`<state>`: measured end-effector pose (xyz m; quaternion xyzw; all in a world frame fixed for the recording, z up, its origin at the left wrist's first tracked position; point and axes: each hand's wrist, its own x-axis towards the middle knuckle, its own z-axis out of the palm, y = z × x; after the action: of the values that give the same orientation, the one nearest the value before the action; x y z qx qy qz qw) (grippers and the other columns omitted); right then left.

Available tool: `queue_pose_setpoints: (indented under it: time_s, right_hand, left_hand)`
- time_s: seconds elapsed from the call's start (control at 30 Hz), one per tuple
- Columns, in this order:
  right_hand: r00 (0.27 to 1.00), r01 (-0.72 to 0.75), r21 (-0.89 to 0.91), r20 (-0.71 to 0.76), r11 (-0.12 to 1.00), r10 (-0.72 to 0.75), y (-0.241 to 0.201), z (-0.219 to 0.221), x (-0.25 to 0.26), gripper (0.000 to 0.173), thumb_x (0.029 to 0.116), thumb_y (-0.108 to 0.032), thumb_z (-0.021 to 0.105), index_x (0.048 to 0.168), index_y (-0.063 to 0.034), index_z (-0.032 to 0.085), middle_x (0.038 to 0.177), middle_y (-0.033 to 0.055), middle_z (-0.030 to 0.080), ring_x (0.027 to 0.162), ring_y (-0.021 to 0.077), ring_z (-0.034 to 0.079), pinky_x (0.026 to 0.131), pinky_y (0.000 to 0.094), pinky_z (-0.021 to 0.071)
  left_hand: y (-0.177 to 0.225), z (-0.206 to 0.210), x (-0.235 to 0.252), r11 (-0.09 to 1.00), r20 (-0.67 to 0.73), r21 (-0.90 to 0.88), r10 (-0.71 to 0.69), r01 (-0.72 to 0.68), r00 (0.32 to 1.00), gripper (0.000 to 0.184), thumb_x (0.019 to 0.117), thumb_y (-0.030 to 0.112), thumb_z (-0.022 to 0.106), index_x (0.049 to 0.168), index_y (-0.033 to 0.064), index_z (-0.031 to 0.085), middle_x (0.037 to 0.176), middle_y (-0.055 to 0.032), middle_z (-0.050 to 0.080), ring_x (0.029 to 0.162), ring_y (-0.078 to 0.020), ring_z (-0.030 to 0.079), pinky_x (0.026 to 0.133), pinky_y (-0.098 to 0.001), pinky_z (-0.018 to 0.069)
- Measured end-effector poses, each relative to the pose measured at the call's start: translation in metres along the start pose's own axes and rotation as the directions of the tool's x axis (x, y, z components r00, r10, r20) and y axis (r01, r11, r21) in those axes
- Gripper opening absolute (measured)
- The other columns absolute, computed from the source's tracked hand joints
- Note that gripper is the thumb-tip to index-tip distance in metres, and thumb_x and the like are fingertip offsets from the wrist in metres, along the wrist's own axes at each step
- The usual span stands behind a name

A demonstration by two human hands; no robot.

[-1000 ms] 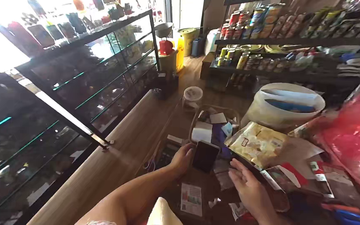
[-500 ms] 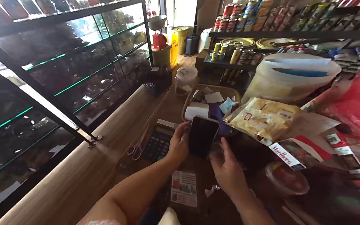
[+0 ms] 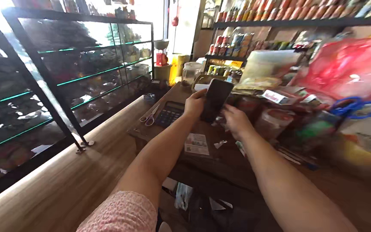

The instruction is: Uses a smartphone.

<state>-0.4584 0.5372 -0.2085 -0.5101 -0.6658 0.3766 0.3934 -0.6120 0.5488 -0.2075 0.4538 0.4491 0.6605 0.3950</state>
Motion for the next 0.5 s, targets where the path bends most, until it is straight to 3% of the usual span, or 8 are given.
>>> queue_pose_setpoints:
  time_s: [0.07,0.2,0.3,0.4,0.43,0.5]
  right_hand:
    - [0.993,0.095,0.07,-0.083,0.993,-0.089,0.003,-0.009,0.003,0.042,0.1101,-0.024,0.046,0.148,-0.0074,0.052,0.14,0.0205,0.059,0.124,0.0315,0.061,0.103,0.0537,0.0493]
    - [0.941,0.265,0.321,-0.291,0.909,-0.171,0.003,-0.025,0.004,0.037,0.1067,-0.026,0.054,0.139,-0.006,0.056,0.125,0.0133,0.064,0.105,0.0203,0.066,0.091,0.0438,0.0568]
    - [0.908,0.349,0.329,-0.349,0.878,-0.23,0.006,-0.037,0.004,0.036,0.1062,-0.027,0.053,0.135,-0.0065,0.058,0.12,0.009,0.066,0.104,0.0157,0.067,0.092,0.0426,0.0566]
    - [0.889,0.36,0.342,-0.408,0.868,-0.208,0.01,-0.042,0.002,0.037,0.1057,-0.029,0.055,0.135,-0.0085,0.061,0.118,0.0066,0.068,0.105,0.0149,0.068,0.094,0.0417,0.0572]
    - [0.88,0.37,0.378,-0.434,0.849,-0.191,0.01,-0.042,0.003,0.036,0.1053,-0.027,0.056,0.135,-0.0078,0.06,0.118,0.0058,0.068,0.106,0.014,0.068,0.095,0.0399,0.057]
    - [0.865,0.401,0.465,-0.475,0.789,-0.159,0.008,-0.036,0.005,0.034,0.1044,-0.021,0.057,0.134,-0.0055,0.059,0.118,0.005,0.067,0.107,0.0121,0.067,0.094,0.0359,0.0577]
  left_hand:
    - [0.015,0.01,-0.004,0.998,-0.004,-0.049,0.028,-0.028,1.0,0.034,0.1035,0.009,0.053,0.136,0.0089,0.063,0.13,-0.0139,0.065,0.115,-0.0259,0.064,0.097,-0.0507,0.0532]
    - [0.032,0.033,-0.011,0.956,0.07,-0.278,0.117,-0.093,0.991,0.036,0.1028,0.003,0.05,0.137,0.0053,0.061,0.128,-0.0132,0.066,0.111,-0.0226,0.066,0.094,-0.0463,0.055]
    - [0.027,0.052,-0.011,0.897,0.14,-0.441,0.098,-0.027,0.985,0.037,0.1036,0.002,0.049,0.14,0.0045,0.056,0.128,-0.0129,0.064,0.109,-0.0216,0.065,0.092,-0.0448,0.0552]
    - [0.013,0.052,-0.007,0.91,0.268,-0.413,0.081,0.038,0.96,0.036,0.1066,0.011,0.048,0.142,0.0048,0.053,0.124,-0.0134,0.065,0.104,-0.0212,0.066,0.089,-0.0429,0.0567]
    - [0.01,0.05,-0.007,0.931,0.313,-0.356,0.043,0.075,0.949,0.036,0.1082,0.018,0.047,0.142,0.0055,0.052,0.12,-0.0136,0.066,0.101,-0.0213,0.067,0.086,-0.0425,0.0573]
    - [0.006,0.043,-0.011,0.953,0.427,-0.218,-0.102,0.212,0.898,0.044,0.111,0.03,0.041,0.149,0.0099,0.045,0.127,-0.0159,0.063,0.108,-0.0257,0.065,0.09,-0.0468,0.0563]
